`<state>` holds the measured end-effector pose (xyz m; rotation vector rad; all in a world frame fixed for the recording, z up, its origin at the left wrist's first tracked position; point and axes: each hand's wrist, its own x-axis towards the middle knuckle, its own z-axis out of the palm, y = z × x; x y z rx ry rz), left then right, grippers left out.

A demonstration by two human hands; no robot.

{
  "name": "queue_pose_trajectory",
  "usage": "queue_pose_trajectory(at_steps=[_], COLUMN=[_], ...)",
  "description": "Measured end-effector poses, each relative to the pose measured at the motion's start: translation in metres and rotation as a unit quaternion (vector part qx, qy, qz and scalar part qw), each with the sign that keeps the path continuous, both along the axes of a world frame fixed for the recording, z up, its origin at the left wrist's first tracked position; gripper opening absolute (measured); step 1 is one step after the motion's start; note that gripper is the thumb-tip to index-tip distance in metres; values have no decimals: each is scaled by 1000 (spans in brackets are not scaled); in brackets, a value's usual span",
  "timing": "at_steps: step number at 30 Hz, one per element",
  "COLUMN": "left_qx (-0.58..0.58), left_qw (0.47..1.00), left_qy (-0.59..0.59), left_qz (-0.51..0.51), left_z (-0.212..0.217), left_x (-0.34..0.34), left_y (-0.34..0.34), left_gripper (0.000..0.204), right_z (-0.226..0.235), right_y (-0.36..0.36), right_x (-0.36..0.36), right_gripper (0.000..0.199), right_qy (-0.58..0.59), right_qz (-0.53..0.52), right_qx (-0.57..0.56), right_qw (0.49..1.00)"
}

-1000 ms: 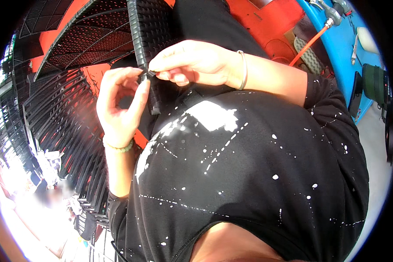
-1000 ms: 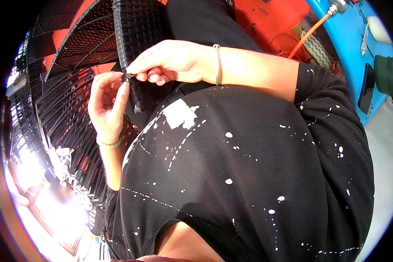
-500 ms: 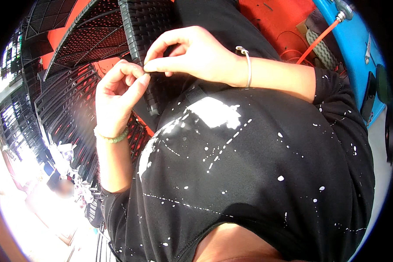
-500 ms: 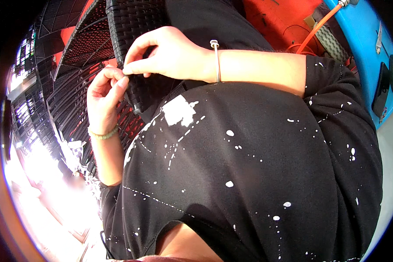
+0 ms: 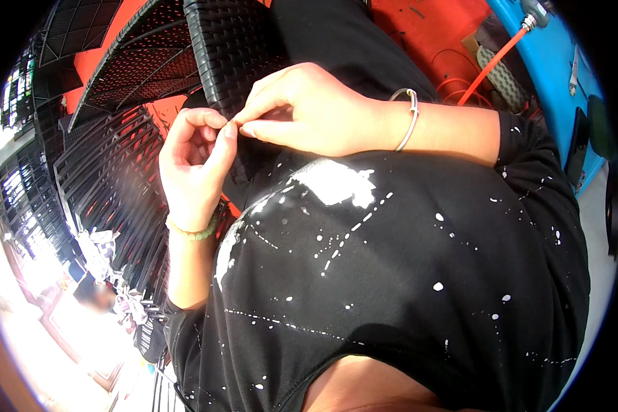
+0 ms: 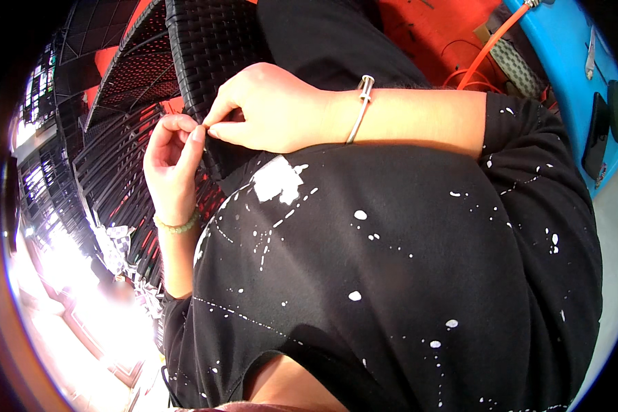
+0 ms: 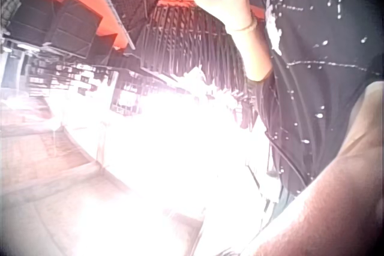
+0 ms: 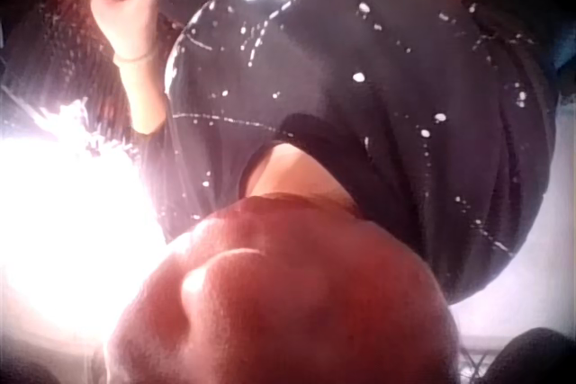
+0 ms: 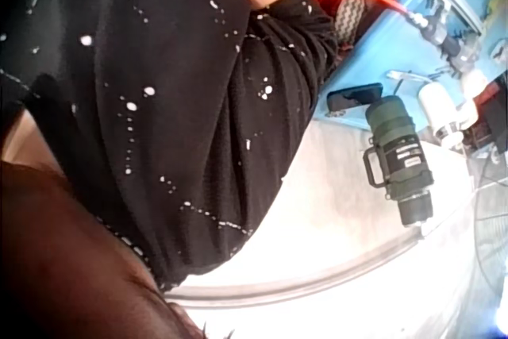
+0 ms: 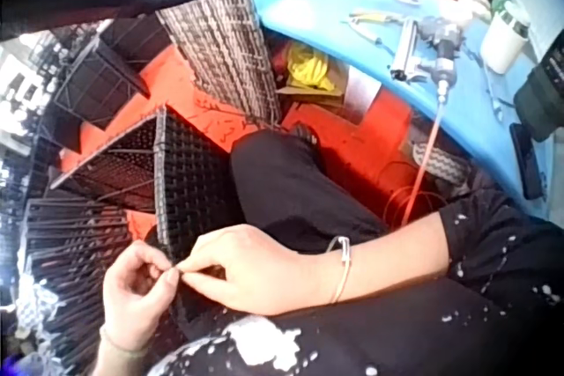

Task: The person wraps a black plastic strip around the edge of a wicker chair frame. They use a knife to trim the strip and tuck the end into the weave to secure it.

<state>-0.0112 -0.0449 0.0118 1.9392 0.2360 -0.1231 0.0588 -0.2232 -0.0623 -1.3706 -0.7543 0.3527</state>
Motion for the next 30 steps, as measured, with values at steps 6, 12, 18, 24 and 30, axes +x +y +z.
queue_pose_trajectory(at_steps=[6,12,18,24,30], left_qx=[47,78,85,11,-65], left_qw=[995,992,989,997,993], left_qy=[-82,-87,-107,-59,-57], left_qz=[-44,-53,-59,43,76], left_z=[-5,-4,-10,-16,-24], left_x=[-7,-2,-3,-15,-23], left_y=[7,11,9,8,14], left_gripper=[19,18,18,25,23], right_z=[-1,5,7,5,3], right_y=[4,2,0,1,3], right_x=[1,7,8,7,6], right_gripper=[21,27,24,22,23], right_qy=[3,240,439,523,477], right_qz=[0,79,124,127,106], right_qx=[-2,-19,28,41,47], right_qw=[1000,967,889,842,871])
